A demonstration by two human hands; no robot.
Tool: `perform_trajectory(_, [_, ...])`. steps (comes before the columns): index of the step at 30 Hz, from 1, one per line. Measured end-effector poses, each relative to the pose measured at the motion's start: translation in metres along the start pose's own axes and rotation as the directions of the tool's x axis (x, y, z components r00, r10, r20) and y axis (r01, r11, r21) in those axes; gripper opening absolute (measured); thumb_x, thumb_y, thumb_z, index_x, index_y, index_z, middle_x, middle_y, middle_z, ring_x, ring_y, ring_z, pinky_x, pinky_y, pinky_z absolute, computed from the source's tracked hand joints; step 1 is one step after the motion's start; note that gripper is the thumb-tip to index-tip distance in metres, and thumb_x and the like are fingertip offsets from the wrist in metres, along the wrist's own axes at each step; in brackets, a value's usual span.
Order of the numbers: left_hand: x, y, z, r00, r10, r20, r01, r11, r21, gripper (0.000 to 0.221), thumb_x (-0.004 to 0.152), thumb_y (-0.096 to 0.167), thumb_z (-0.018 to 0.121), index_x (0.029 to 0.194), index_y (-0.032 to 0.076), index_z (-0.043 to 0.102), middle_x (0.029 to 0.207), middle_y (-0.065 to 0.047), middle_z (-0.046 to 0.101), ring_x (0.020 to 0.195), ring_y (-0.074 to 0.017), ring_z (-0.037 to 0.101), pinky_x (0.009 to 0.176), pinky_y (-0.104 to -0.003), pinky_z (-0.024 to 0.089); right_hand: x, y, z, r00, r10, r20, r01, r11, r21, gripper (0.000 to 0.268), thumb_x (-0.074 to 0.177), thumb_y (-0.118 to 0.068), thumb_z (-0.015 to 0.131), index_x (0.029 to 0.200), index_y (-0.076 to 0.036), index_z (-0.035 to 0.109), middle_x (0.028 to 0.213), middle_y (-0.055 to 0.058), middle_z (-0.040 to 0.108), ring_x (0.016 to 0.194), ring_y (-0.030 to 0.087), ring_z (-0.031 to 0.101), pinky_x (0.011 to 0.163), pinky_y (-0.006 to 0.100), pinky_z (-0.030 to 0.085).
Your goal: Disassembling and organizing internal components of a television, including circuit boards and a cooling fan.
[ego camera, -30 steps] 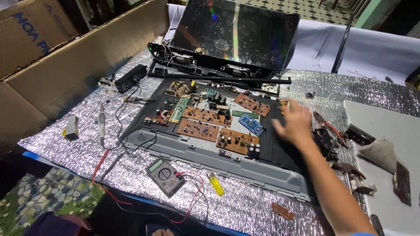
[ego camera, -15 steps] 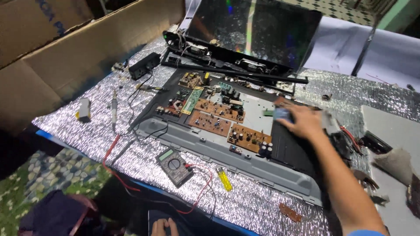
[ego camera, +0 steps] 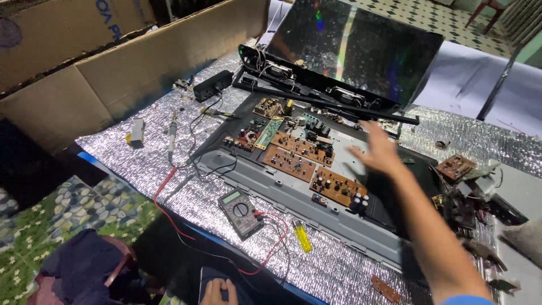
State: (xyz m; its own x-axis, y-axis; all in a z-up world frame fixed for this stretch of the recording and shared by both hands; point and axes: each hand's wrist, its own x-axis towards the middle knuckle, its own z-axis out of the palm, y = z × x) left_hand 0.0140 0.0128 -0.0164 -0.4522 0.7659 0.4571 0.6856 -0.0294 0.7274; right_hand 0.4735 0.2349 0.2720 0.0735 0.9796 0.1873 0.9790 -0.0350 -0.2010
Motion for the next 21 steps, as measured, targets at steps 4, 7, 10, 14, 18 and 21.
perform_trajectory(4, [-0.002,0.007,-0.004,0.998,-0.038,0.041,0.035,0.996,0.081,0.018,0.079,0.025,0.063,0.066,0.022,0.05,0.064,0.007,0.046,0.049,-0.0206,0.047,0.048,-0.033,0.039,0.03,-0.083,0.026,0.991,-0.022,0.134,0.013,0.998,0.063,0.11,0.076,-0.082,0.049,0.162,-0.02,0.019,0.17,0.016,0.016,0.154,0.035,0.022,0.113,0.075,0.027])
perform_trajectory(7, [0.002,0.009,-0.005,1.0,0.001,0.008,-0.001,0.998,0.056,0.021,0.077,0.018,0.063,0.063,0.021,0.049,0.061,0.006,0.045,0.047,-0.0195,0.044,0.048,-0.031,0.037,0.04,-0.103,0.05,0.986,0.067,0.152,-0.093,0.981,0.169,0.114,0.074,-0.08,0.058,0.162,-0.017,0.022,0.167,0.012,0.029,0.152,0.033,0.028,0.117,0.071,0.019])
perform_trajectory(10, [-0.004,-0.001,0.004,0.996,-0.054,0.076,0.052,0.998,0.035,0.023,0.081,0.016,0.063,0.063,0.018,0.05,0.061,0.004,0.047,0.045,-0.0185,0.044,0.047,-0.032,0.037,0.042,-0.1,0.07,0.997,0.052,0.054,-0.064,0.967,0.248,0.108,0.08,-0.067,0.07,0.16,-0.01,0.026,0.163,0.02,0.033,0.146,0.036,0.035,0.118,0.057,0.033])
perform_trajectory(14, [0.003,0.011,-0.009,0.989,-0.092,0.117,0.063,0.97,0.233,0.02,0.081,0.025,0.063,0.065,0.023,0.051,0.064,0.007,0.046,0.048,-0.0193,0.048,0.048,-0.032,0.037,0.039,-0.117,0.074,0.985,0.138,-0.099,-0.106,0.954,0.279,0.088,0.083,-0.043,0.079,0.153,-0.008,0.04,0.152,0.016,0.049,0.14,0.037,0.042,0.116,0.056,0.035])
perform_trajectory(18, [0.003,0.011,-0.007,0.995,-0.044,0.087,0.025,0.978,0.207,0.02,0.081,0.024,0.063,0.065,0.023,0.05,0.064,0.007,0.044,0.047,-0.0201,0.047,0.047,-0.032,0.037,0.044,-0.127,0.069,0.97,0.213,-0.119,-0.166,0.934,0.318,0.07,0.079,-0.024,0.081,0.141,-0.015,0.051,0.132,0.012,0.059,0.129,0.032,0.047,0.11,0.05,0.042])
perform_trajectory(21, [0.007,0.016,-0.01,0.999,-0.016,0.049,0.004,0.974,0.228,0.021,0.081,0.023,0.063,0.066,0.023,0.049,0.065,0.008,0.045,0.047,-0.0215,0.046,0.046,-0.033,0.036,0.046,-0.126,0.068,0.966,0.232,-0.113,-0.171,0.904,0.391,0.065,0.076,-0.024,0.079,0.134,-0.013,0.053,0.121,0.014,0.059,0.116,0.03,0.048,0.093,0.043,0.048])
